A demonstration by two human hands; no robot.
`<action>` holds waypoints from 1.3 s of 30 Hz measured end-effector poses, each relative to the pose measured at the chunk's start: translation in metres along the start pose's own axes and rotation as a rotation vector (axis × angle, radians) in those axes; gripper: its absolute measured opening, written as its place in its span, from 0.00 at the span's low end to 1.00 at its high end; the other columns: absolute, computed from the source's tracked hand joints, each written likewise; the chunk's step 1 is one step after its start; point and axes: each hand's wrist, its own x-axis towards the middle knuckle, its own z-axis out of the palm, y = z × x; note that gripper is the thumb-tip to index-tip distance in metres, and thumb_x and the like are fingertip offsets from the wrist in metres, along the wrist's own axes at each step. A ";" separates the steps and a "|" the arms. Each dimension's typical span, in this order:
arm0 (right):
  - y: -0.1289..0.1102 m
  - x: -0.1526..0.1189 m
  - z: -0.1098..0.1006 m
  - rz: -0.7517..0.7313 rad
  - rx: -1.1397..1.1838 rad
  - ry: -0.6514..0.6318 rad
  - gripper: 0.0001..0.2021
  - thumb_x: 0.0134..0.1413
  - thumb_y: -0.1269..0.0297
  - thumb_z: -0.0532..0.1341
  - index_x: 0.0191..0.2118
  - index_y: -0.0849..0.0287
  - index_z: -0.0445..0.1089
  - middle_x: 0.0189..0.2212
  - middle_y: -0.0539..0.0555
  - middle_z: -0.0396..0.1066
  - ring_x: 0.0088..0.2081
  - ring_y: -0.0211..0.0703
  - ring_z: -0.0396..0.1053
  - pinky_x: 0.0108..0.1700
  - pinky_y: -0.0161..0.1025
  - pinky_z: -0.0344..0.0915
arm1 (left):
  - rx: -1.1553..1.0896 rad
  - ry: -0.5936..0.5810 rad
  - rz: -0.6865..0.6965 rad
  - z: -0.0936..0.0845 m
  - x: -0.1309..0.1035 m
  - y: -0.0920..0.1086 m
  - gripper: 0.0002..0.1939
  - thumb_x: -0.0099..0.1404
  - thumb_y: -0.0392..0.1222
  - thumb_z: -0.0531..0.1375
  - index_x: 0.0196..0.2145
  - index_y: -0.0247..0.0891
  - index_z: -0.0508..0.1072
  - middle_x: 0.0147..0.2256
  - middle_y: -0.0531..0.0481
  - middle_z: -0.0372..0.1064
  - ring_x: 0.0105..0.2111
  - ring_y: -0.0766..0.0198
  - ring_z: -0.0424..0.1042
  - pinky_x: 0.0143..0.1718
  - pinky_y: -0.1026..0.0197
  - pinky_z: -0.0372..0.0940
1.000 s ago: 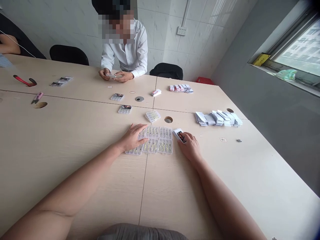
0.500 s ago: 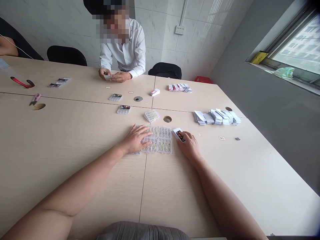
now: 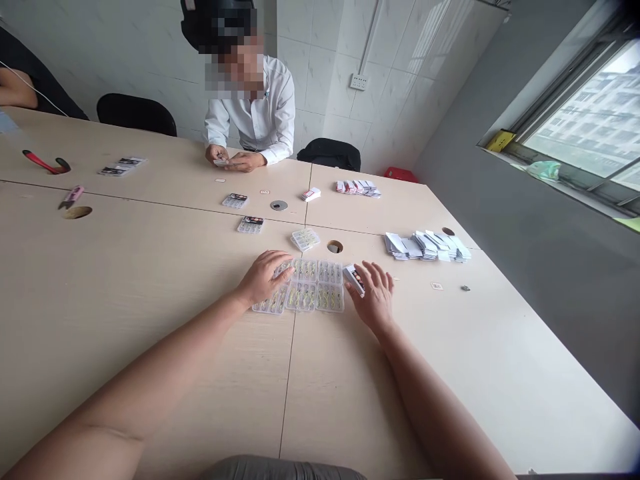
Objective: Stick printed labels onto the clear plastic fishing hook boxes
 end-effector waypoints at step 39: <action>-0.038 0.013 0.020 -0.224 0.200 -0.209 0.17 0.67 0.58 0.61 0.58 0.56 0.69 0.60 0.59 0.67 0.56 0.52 0.70 0.57 0.56 0.69 | -0.138 -0.221 0.035 -0.008 0.002 -0.031 0.20 0.72 0.45 0.60 0.59 0.40 0.69 0.62 0.40 0.64 0.58 0.48 0.68 0.57 0.39 0.66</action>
